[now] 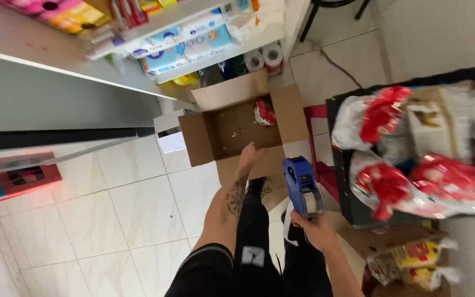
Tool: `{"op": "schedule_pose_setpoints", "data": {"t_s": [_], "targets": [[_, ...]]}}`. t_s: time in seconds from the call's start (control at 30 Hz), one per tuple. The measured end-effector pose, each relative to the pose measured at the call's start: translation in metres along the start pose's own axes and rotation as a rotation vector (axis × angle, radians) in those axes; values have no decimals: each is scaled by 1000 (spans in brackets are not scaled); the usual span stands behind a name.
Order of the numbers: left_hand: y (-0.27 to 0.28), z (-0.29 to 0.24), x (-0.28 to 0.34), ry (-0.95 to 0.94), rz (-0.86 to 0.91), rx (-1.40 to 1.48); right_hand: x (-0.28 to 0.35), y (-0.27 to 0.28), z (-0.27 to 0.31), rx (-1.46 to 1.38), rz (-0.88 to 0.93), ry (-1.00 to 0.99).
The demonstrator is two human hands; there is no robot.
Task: The person picks up several bags of snacks from a shelf and a table and places them into a cardboard box on the floor while holding a tape dispenser.
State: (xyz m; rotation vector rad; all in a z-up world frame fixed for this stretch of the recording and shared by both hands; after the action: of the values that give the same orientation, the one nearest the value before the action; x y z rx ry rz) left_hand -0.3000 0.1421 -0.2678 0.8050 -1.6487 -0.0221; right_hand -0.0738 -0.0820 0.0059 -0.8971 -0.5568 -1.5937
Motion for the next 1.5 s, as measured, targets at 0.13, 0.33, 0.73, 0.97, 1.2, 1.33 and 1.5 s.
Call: {"op": "schedule_pose_setpoints", "data": {"t_s": [0.13, 0.33, 0.73, 0.97, 1.2, 1.33, 1.5], "targets": [[-3, -5, -70, -145, -103, -89, -73, 3, -44, -314, 14, 41], [-39, 6, -208, -433, -254, -706, -175, 16, -123, -215, -4, 95], [-83, -2, -369, -343, -252, -733, -213, 34, -115, -182, -281, -386], [-59, -2, -345, -290, -349, -641, -200, 58, -154, 146, -114, -54], [50, -10, -193, -498, -491, -839, -114, 61, -114, -246, -81, -89], [118, -39, -62, -785, -312, -357, -46, 55, -66, -134, 98, 227], [195, -90, 151, -723, -187, -92, 65, 48, 21, -110, 63, -47]]}}
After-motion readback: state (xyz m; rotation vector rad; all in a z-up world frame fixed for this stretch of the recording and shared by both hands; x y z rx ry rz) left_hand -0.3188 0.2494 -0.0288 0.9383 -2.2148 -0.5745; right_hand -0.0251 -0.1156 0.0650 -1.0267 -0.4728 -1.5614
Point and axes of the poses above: each hand's wrist, its own x-axis away from the middle knuckle, its own y-axis out of the back of the hand, z = x × y, the point moved 1 cm from there along -x, towards the middle knuckle, and after that the axes turned 11 degrees about -x, right-handed, at the moved point
